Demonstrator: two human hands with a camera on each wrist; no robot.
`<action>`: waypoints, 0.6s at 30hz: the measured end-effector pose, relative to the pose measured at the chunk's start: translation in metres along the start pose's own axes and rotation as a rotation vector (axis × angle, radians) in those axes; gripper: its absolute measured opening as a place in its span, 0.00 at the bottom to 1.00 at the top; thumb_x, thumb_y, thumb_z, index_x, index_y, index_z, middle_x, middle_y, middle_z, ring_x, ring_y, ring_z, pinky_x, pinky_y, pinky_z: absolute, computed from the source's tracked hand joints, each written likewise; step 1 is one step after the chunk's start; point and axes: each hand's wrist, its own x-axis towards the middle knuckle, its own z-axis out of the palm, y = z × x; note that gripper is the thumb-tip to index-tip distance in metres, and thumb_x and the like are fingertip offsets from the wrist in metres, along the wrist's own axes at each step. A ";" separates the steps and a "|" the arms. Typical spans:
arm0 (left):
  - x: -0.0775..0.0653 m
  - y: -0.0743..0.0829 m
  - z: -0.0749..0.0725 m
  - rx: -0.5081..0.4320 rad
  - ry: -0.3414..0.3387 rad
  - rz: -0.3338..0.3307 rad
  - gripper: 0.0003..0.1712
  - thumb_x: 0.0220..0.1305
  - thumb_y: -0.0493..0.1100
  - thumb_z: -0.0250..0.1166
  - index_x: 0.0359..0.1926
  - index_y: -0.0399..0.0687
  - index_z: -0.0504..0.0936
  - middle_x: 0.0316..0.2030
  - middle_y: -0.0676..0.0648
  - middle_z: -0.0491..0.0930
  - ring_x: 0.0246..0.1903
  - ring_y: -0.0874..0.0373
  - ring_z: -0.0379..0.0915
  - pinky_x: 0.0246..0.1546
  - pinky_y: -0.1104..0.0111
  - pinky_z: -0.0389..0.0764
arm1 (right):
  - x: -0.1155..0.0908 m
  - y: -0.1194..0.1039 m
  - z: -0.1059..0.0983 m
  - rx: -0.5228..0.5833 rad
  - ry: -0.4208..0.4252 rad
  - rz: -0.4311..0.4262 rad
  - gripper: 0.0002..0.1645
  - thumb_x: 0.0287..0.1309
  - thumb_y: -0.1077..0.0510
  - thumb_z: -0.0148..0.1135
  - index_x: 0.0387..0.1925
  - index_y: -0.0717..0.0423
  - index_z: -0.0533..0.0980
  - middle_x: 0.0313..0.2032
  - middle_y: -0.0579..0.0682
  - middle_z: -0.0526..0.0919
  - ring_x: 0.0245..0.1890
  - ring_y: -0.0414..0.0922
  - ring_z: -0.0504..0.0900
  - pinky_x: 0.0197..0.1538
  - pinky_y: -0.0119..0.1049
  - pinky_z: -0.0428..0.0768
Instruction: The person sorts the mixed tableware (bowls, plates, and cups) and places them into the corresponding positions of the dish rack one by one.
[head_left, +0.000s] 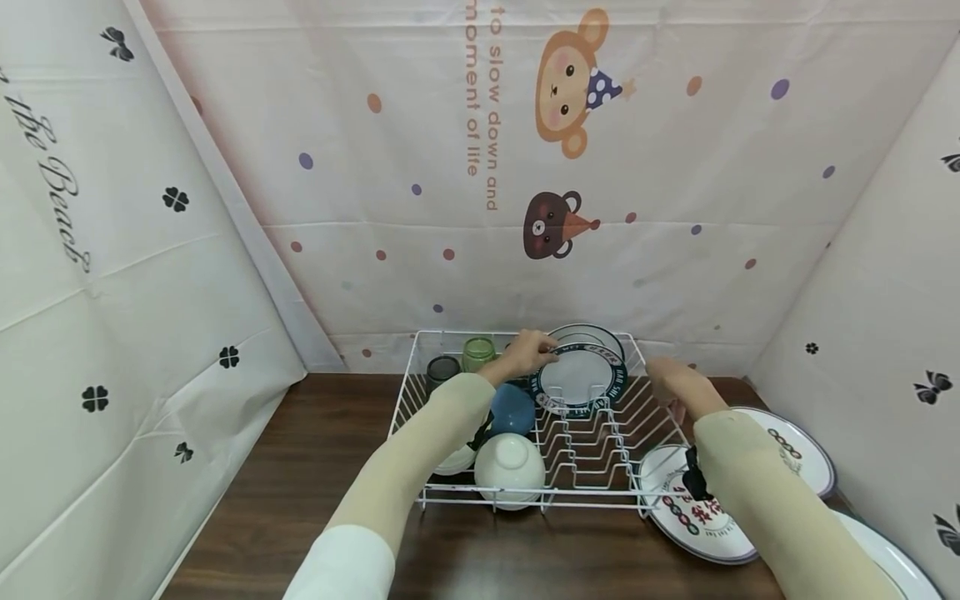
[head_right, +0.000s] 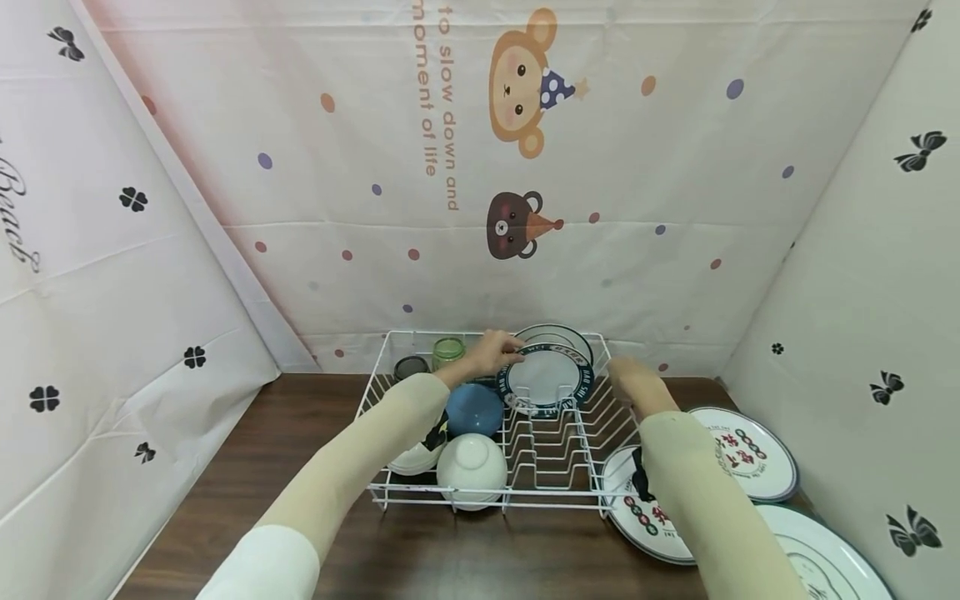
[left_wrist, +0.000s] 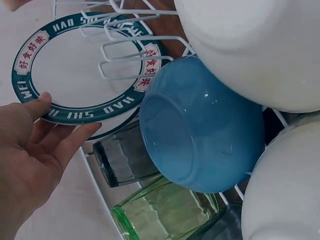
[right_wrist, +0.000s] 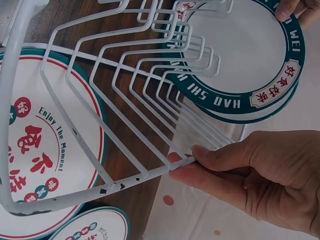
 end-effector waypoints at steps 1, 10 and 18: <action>0.000 -0.001 -0.001 0.001 -0.002 0.001 0.16 0.74 0.40 0.62 0.59 0.44 0.85 0.60 0.43 0.83 0.58 0.50 0.82 0.57 0.61 0.84 | 0.001 -0.001 0.000 0.004 -0.001 0.001 0.08 0.60 0.79 0.56 0.42 0.79 0.73 0.34 0.69 0.80 0.24 0.52 0.88 0.29 0.37 0.88; -0.012 -0.017 -0.031 -0.186 -0.002 -0.007 0.29 0.72 0.41 0.65 0.70 0.36 0.72 0.50 0.34 0.87 0.49 0.43 0.87 0.47 0.61 0.88 | 0.006 -0.003 0.000 0.011 0.003 -0.012 0.12 0.61 0.79 0.56 0.46 0.81 0.72 0.35 0.70 0.81 0.24 0.52 0.88 0.29 0.38 0.88; -0.042 -0.064 -0.090 -0.103 0.088 -0.127 0.24 0.72 0.34 0.61 0.66 0.31 0.75 0.51 0.32 0.86 0.51 0.41 0.85 0.50 0.59 0.87 | 0.008 -0.006 0.003 0.014 0.023 -0.011 0.11 0.59 0.80 0.56 0.44 0.80 0.72 0.34 0.69 0.80 0.23 0.52 0.87 0.28 0.38 0.88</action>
